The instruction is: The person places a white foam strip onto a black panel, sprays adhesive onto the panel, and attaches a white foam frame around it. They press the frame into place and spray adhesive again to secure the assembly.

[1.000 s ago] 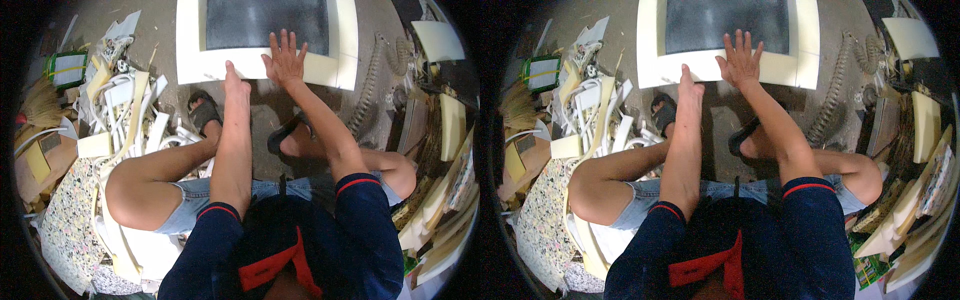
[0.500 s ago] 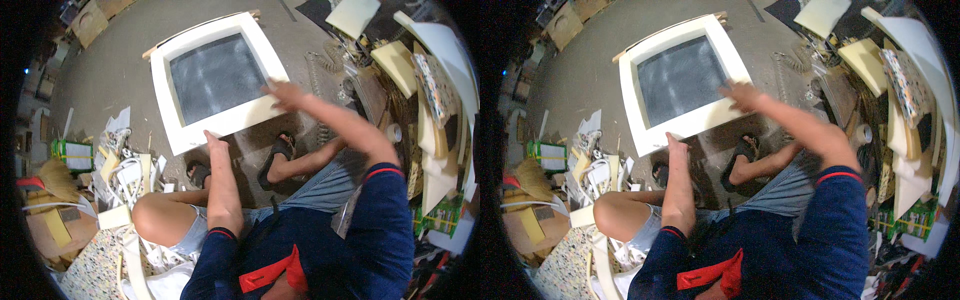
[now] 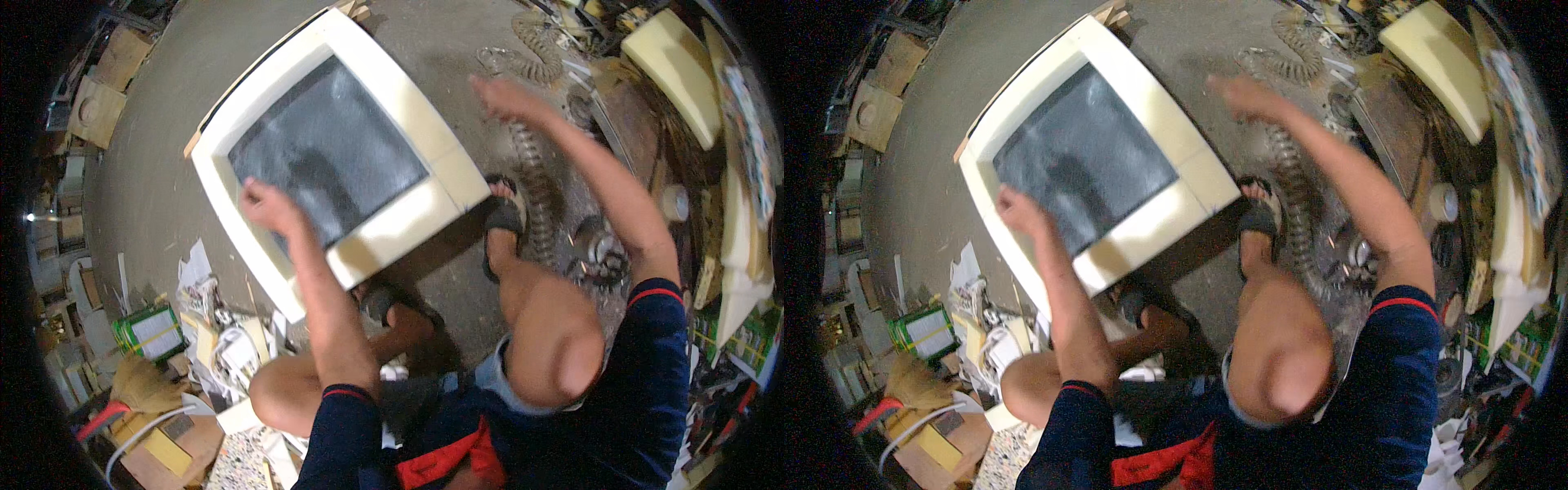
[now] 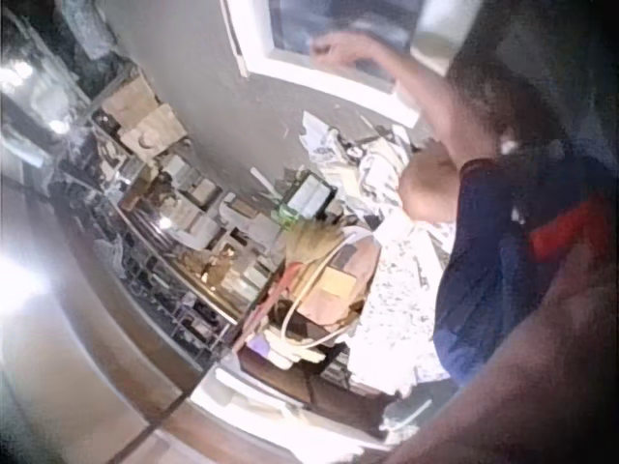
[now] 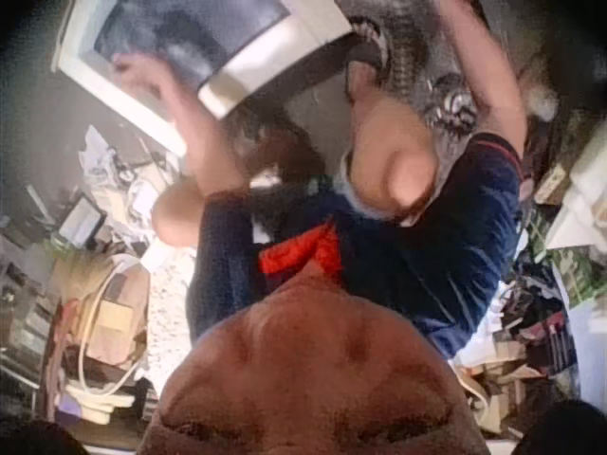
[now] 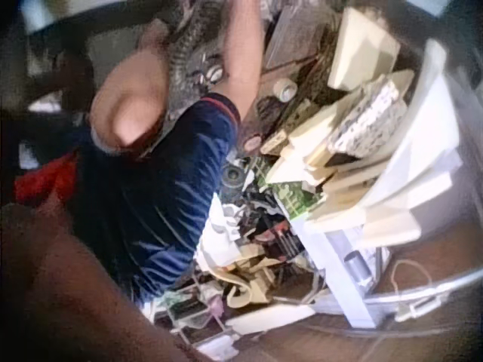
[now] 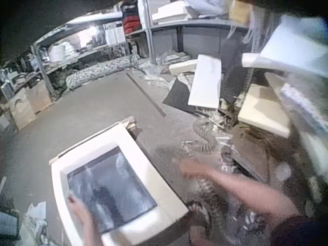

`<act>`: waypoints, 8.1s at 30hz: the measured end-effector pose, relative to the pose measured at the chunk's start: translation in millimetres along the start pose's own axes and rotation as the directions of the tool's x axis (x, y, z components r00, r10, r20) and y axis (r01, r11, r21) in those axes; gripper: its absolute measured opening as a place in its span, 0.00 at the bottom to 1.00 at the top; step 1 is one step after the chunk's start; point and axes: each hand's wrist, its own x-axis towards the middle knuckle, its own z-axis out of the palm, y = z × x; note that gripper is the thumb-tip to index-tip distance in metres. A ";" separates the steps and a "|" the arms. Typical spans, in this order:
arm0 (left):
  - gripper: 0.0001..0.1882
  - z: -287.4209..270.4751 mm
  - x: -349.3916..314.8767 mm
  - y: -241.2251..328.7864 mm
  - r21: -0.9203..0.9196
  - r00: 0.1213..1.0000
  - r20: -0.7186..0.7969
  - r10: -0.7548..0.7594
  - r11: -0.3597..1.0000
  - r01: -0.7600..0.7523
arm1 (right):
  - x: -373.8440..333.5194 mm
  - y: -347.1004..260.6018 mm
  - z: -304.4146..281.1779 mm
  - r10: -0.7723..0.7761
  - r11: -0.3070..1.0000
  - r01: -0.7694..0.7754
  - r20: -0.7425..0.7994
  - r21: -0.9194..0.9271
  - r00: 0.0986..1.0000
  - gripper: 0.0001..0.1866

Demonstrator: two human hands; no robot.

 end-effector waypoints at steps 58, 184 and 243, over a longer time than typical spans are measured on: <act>0.31 219.8 104.3 -9.0 0.500 0.764 0.577 0.288 0.615 -0.610 | 163.3 -95.7 132.0 -0.267 0.892 0.275 -0.073 0.359 0.961 0.48; 0.17 87.9 -150.7 -10.1 0.529 0.846 0.534 -0.003 0.781 -0.332 | 150.5 -132.1 177.7 -0.782 0.535 0.655 -0.019 -0.534 0.623 0.47; 0.35 -114.9 -211.8 -88.7 0.722 0.871 0.478 0.112 0.515 -0.462 | -137.5 13.2 334.8 -0.530 0.677 0.243 -0.231 -0.695 0.816 0.42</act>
